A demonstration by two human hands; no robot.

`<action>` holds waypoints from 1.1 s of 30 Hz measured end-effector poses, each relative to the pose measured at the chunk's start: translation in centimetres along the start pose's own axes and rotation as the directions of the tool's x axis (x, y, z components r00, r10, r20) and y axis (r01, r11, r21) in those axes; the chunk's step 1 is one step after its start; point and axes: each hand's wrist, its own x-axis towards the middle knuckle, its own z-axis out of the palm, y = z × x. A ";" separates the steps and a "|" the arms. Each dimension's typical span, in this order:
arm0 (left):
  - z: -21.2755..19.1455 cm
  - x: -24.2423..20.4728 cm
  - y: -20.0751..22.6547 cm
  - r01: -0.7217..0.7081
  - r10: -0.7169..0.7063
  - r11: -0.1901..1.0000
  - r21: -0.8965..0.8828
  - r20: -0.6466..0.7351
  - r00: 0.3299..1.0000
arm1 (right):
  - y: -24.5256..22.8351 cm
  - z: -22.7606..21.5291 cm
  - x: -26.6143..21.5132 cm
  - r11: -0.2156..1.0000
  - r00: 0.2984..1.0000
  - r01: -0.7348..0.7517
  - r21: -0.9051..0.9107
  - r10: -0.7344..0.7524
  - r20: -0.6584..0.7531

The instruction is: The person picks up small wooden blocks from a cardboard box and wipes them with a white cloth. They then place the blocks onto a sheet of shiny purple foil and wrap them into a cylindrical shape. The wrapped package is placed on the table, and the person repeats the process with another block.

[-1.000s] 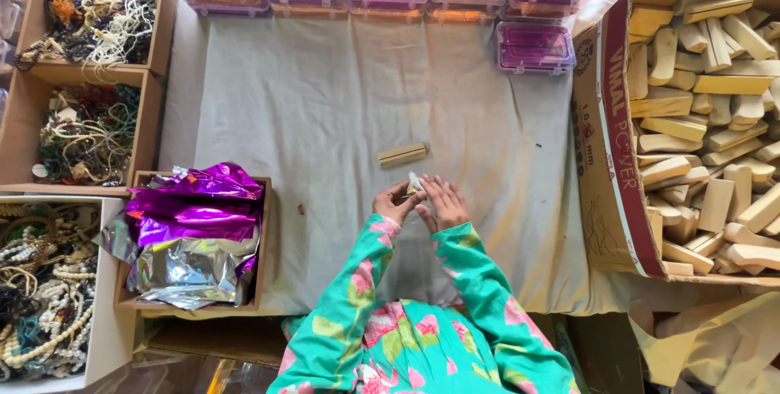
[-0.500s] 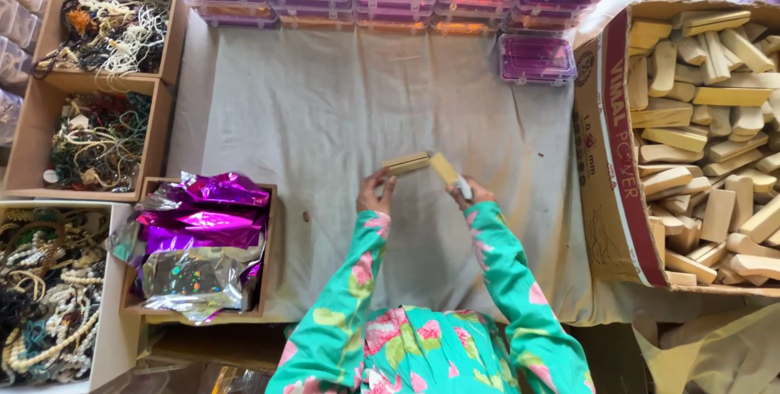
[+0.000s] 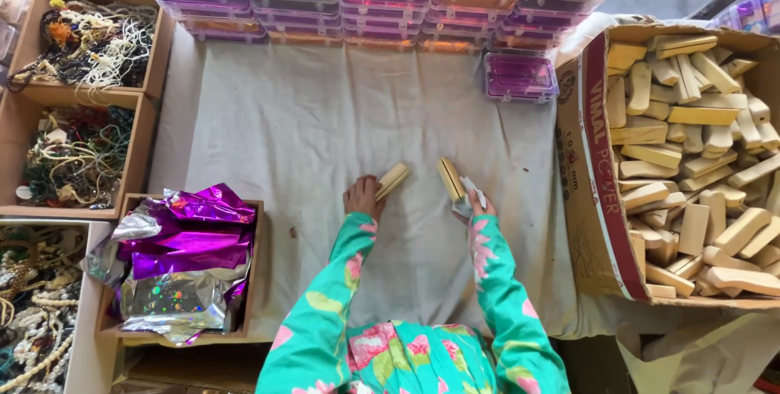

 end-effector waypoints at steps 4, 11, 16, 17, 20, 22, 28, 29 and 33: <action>-0.8 -2.7 3.5 0.133 -0.112 0.948 -0.289 0.087 0.990 | 11.2 -6.9 -4.4 0.988 0.993 0.037 0.148 -0.021 -0.113; 9.3 -5.8 0.6 0.725 -0.295 -0.112 -0.680 0.719 0.629 | 9.6 1.9 -2.9 0.228 0.572 0.766 -0.601 -0.667 0.477; 12.5 -5.8 -3.0 0.737 -0.246 -0.190 -0.649 0.758 0.604 | 9.0 4.5 -1.4 -0.188 0.508 0.806 -0.561 -0.267 0.819; 10.5 -5.3 -1.9 0.739 -0.204 -0.264 -0.620 0.785 0.585 | 9.6 4.5 1.3 -0.250 0.620 0.736 -0.629 -0.123 0.775; 6.9 -5.2 0.7 0.743 -0.168 -0.349 -0.571 0.819 0.549 | 8.3 4.1 3.8 -0.258 0.695 0.678 -0.688 -0.082 0.715; 8.6 -5.5 -0.6 0.748 -0.170 -0.356 -0.560 0.826 0.537 | 7.9 4.9 2.9 -0.194 0.668 0.693 -0.695 -0.190 0.719; 13.8 -6.3 -4.6 0.755 -0.126 -0.218 -0.619 0.785 0.607 | 9.1 3.7 -2.2 0.002 0.549 0.827 -0.562 -0.217 0.807; 12.6 -6.0 -3.7 0.780 -0.167 -0.210 -0.589 0.808 0.565 | 9.8 3.1 -0.4 -0.080 0.529 0.836 -0.543 -0.148 0.836; 6.9 -4.5 1.1 0.813 -0.220 -0.269 -0.516 0.855 0.470 | 7.7 3.4 3.5 -0.136 0.642 0.729 -0.670 -0.204 0.739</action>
